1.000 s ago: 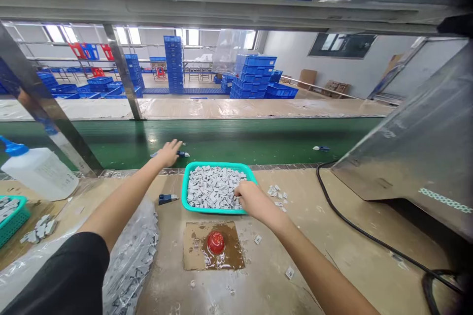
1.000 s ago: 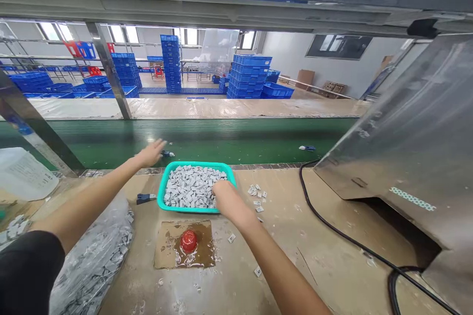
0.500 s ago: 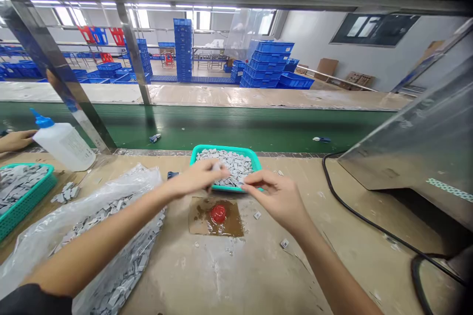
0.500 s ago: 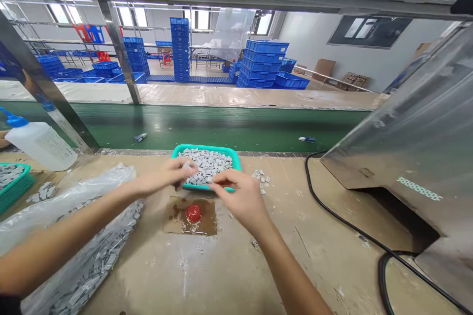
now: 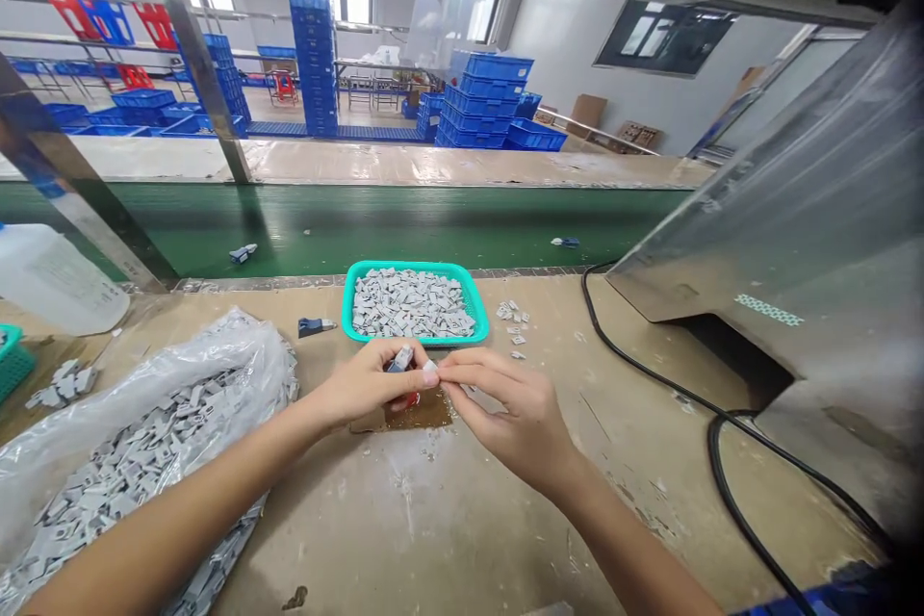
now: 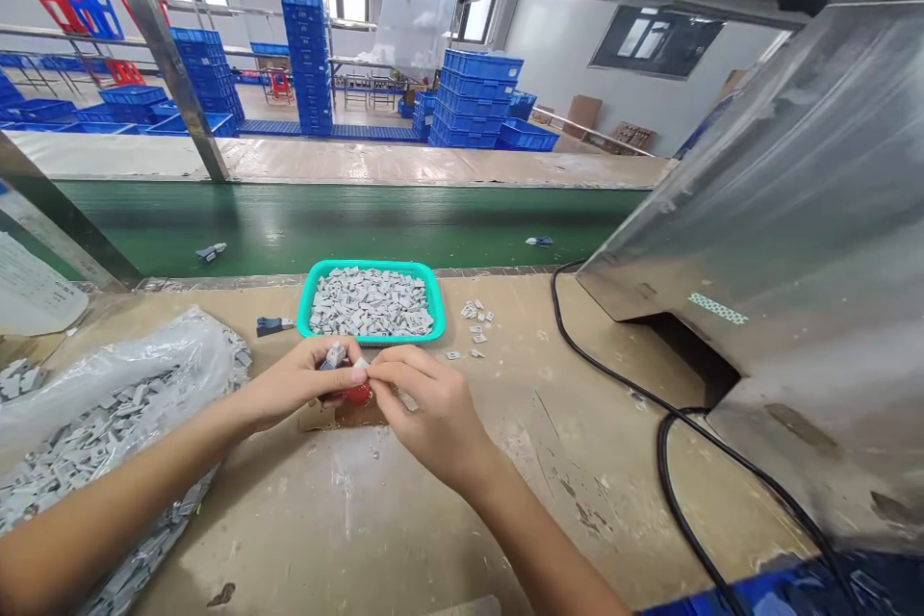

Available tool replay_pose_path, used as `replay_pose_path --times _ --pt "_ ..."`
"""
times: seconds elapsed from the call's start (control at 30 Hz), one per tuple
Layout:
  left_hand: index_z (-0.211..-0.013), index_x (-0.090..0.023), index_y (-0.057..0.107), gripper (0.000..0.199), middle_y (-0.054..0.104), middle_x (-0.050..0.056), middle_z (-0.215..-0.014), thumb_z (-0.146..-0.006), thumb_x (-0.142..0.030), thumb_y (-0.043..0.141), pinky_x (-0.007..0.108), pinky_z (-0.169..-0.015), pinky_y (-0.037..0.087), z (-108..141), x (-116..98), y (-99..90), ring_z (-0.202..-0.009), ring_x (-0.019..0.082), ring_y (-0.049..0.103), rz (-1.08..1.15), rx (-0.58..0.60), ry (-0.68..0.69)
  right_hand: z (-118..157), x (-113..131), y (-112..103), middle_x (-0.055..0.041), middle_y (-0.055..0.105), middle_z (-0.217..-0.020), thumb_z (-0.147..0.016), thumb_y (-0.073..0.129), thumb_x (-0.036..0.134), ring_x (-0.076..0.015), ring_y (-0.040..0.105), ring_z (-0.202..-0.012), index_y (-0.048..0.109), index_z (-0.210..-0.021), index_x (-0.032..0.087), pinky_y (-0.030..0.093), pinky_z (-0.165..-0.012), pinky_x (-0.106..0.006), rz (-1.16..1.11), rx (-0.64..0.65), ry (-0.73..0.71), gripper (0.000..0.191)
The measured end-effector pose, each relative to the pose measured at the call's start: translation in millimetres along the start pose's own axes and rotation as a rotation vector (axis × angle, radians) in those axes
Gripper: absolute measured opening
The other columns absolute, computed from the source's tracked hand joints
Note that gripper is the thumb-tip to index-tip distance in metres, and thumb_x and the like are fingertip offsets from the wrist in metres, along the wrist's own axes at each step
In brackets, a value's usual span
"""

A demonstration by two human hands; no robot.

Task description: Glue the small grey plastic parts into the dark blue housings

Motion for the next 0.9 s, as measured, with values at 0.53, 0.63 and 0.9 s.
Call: replay_pose_path --times 0.53,0.63,0.9 --pt "-0.097 -0.021 0.049 0.050 0.046 -0.002 -0.082 -0.054 0.003 0.037 0.018 -0.049 0.029 0 3 -9.6 -0.062 0.006 0.042 0.229 -0.155 -0.126 65 -37 13 -0.0029 0.063 -0.076 -0.078 0.048 0.012 -0.0151 0.060 -0.070 0.060 -0.077 0.020 0.049 -0.063 -0.026 0.069 0.115 0.223 0.015" --pt "-0.097 -0.020 0.046 0.047 0.048 -0.001 -0.083 -0.057 0.002 0.040 0.018 -0.053 0.033 1 2 -6.3 -0.065 0.008 0.046 0.238 -0.065 -0.172 82 -47 25 -0.0042 0.061 -0.076 -0.080 0.045 0.010 -0.0155 0.058 -0.071 0.059 -0.078 0.018 0.048 -0.062 -0.027 0.085 0.111 0.225 0.016" --pt "-0.097 -0.017 0.051 0.031 0.056 0.002 -0.090 -0.068 -0.010 0.058 0.023 -0.076 0.038 -1 7 -10.2 -0.083 0.010 0.051 0.346 -0.150 -0.044 81 -49 31 -0.0048 0.058 -0.076 -0.081 0.045 0.005 -0.0155 0.054 -0.072 0.056 -0.081 0.016 0.047 -0.064 -0.029 0.122 0.117 0.138 0.016"
Point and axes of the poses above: each hand's wrist, its own z-axis away from the middle knuckle, its own y-axis out of the palm, x = y × z, the point moved 1 cm from there along -z, towards the middle knuckle
